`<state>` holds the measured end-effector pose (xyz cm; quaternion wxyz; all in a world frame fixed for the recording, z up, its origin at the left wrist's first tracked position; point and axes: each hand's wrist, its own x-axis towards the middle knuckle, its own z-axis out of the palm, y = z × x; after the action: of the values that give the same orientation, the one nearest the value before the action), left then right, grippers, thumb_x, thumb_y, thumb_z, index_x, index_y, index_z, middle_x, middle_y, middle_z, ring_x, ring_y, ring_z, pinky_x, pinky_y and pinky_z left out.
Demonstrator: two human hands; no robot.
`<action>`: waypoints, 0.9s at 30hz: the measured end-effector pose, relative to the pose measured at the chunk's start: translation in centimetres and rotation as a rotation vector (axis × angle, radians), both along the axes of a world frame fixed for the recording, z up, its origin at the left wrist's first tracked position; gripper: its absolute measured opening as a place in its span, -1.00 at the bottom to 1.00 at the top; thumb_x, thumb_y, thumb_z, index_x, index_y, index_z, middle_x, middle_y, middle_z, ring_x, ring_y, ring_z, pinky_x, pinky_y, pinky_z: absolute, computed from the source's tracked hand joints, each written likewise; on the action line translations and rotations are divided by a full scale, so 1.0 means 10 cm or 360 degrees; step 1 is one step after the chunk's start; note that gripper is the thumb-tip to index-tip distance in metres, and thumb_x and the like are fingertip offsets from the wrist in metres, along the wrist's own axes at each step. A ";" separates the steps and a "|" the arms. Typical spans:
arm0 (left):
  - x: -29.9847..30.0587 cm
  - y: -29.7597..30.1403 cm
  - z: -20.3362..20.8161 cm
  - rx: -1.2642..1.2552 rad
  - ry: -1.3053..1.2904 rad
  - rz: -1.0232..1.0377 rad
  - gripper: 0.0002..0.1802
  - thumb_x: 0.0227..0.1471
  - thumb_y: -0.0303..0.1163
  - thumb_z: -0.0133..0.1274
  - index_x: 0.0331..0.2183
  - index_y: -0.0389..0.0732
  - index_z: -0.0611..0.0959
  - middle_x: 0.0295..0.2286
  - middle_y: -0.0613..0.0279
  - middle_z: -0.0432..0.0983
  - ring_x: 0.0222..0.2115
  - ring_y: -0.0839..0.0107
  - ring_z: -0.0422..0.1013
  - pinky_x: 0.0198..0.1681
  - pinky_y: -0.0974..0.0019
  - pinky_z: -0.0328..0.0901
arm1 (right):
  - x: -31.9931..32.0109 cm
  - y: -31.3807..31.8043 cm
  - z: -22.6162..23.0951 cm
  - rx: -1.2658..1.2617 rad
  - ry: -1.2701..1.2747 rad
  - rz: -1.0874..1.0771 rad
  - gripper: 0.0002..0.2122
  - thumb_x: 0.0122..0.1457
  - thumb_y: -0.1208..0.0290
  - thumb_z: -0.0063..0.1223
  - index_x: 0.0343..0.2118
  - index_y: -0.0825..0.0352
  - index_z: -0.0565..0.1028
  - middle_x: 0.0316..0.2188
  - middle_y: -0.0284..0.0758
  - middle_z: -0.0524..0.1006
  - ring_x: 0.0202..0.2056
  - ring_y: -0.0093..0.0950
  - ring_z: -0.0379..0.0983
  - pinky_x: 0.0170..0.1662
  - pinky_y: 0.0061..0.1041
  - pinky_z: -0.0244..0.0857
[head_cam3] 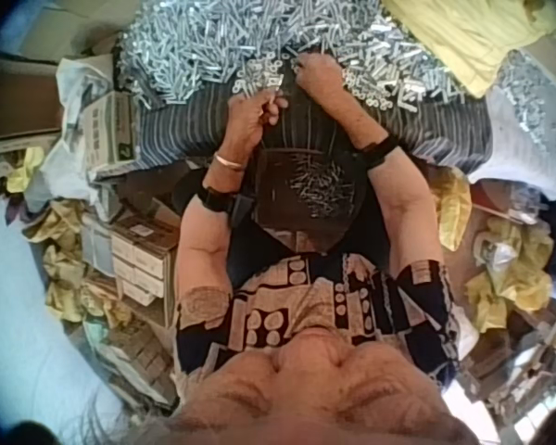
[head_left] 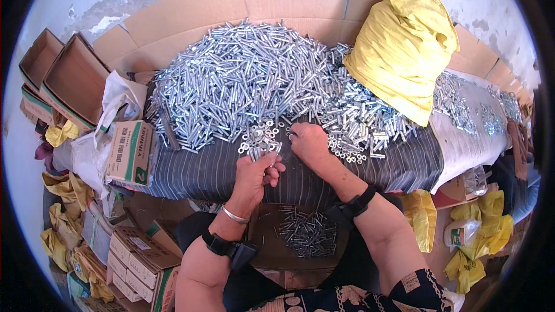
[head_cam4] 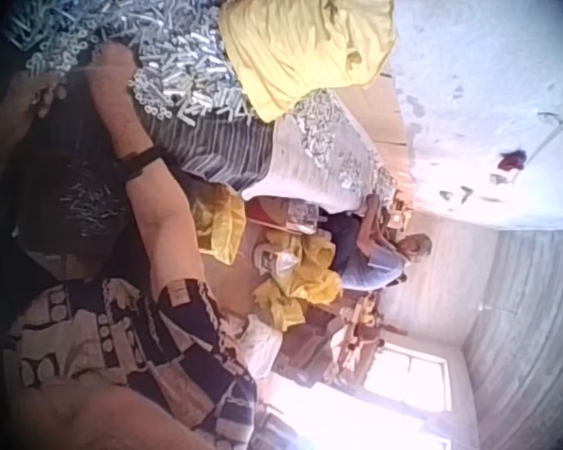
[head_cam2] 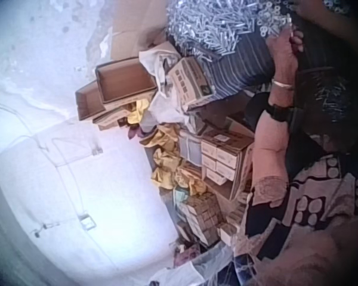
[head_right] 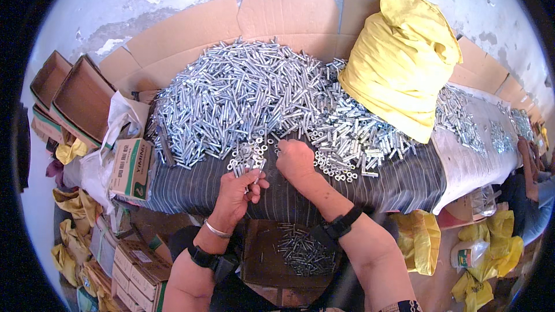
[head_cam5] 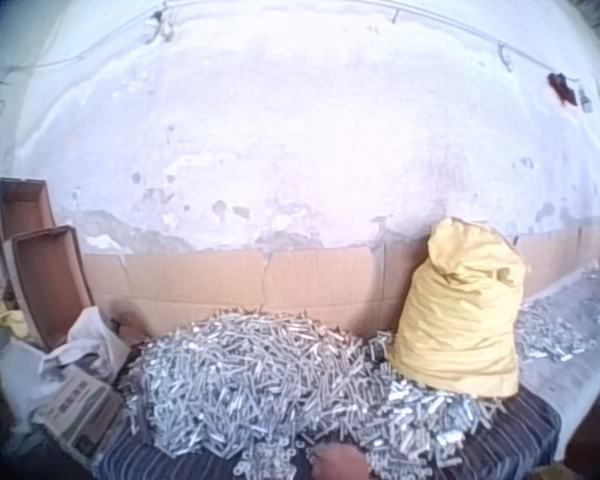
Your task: Sorting metal bolts and assembling washers onto them in a warehouse setting.
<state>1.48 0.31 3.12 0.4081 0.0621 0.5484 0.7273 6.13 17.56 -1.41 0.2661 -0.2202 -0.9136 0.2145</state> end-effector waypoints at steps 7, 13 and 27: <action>-0.01 0.03 -0.07 -0.0048 -0.0007 -0.0084 -0.79 0.01 -0.42 0.09 -0.44 -0.42 0.57 -0.62 0.05 0.51 -0.76 0.49 0.34 -0.75 0.49 0.21 | 0.11 0.10 0.11 -0.0259 -0.0073 0.0028 -0.90 -0.06 0.47 0.12 -0.47 0.37 0.54 -0.60 -0.19 0.54 -0.54 -0.34 0.52 -0.42 -0.41 0.40; 0.02 0.07 -0.05 -0.0051 -0.0035 -0.0062 -0.83 0.03 -0.44 0.06 -0.43 -0.39 0.57 -0.62 0.04 0.52 -0.76 0.51 0.33 -0.76 0.48 0.21 | 0.32 -0.02 0.43 -0.1553 0.0203 0.0319 -0.92 0.06 0.55 0.06 -0.45 0.47 0.51 -0.62 -0.29 0.53 -0.59 -0.57 0.49 -0.50 -0.62 0.39; 0.01 0.09 -0.08 -0.0028 -0.0111 -0.0003 -0.81 0.01 -0.44 0.06 -0.45 -0.42 0.57 -0.63 0.02 0.51 -0.75 0.46 0.35 -0.72 0.44 0.22 | 0.43 -0.14 0.26 0.0350 0.0679 0.0630 -0.79 -0.11 0.60 0.00 -0.34 0.34 0.41 -0.48 -0.17 0.41 -0.52 -0.17 0.43 -0.48 -0.31 0.37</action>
<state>1.56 1.16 2.35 0.4283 0.0337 0.5400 0.7237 10.46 16.20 1.18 0.4271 0.0421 -0.8800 0.2035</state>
